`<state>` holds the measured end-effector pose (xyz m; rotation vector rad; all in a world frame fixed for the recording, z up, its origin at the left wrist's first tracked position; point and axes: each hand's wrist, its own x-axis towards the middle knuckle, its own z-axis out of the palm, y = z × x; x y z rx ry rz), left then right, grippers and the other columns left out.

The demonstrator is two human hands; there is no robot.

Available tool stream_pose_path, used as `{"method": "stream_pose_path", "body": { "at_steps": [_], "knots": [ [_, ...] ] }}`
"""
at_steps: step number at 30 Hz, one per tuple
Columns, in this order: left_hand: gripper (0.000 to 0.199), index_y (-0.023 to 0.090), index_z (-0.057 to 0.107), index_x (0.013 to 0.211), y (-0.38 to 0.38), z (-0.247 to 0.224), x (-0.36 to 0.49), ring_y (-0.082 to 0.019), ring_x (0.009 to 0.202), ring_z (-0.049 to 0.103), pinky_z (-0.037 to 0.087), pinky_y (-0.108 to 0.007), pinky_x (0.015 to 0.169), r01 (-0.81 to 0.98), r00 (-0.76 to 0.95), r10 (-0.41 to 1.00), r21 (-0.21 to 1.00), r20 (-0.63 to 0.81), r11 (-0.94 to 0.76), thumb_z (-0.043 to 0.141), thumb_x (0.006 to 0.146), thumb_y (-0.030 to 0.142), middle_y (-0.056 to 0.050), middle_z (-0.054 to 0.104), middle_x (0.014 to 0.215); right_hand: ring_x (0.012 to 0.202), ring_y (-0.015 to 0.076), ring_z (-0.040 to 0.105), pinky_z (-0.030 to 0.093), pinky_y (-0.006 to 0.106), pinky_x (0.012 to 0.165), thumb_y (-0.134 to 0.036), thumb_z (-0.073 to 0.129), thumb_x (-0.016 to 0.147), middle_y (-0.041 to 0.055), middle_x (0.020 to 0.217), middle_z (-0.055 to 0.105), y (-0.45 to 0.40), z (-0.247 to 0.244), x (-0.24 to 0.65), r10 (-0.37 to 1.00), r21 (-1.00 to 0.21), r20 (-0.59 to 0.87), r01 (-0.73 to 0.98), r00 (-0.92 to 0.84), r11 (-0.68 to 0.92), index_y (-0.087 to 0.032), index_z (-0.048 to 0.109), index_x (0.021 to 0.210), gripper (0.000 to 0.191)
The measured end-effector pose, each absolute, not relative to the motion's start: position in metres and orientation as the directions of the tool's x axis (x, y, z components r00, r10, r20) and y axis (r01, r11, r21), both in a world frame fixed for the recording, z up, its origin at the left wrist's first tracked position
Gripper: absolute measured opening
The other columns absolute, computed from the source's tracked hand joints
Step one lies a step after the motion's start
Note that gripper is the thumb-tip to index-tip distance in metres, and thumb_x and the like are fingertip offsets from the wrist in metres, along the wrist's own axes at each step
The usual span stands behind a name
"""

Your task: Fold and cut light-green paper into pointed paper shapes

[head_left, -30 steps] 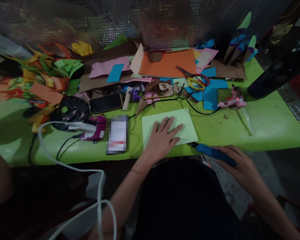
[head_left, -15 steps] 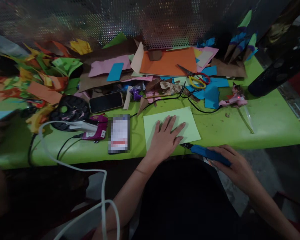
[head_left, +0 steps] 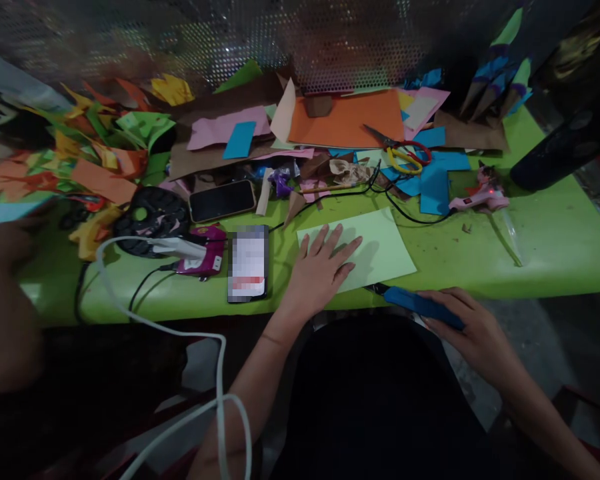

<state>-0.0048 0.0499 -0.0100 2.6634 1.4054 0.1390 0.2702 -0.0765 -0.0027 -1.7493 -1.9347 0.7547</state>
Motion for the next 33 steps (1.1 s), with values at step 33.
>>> {"method": "stream_pose_path", "body": {
  "at_steps": [33],
  "knots": [
    [0.051, 0.039, 0.033, 0.151, 0.058, -0.025, -0.026, -0.029, 0.151, 0.022, 0.025, -0.054, 0.118, 0.814, 0.566, 0.822, 0.116, 0.060, -0.569, 0.035, 0.101, 0.047, -0.005, 0.027, 0.163, 0.105, 0.0229, 0.065, 0.053, 0.037, 0.091, -0.037, 0.054, 0.095, 0.0053, 0.117, 0.064, -0.072, -0.010, 0.218, 0.969, -0.713, -0.053, 0.688, -0.242, 0.133, -0.032, 0.059, 0.126, 0.032]
  ]
}}
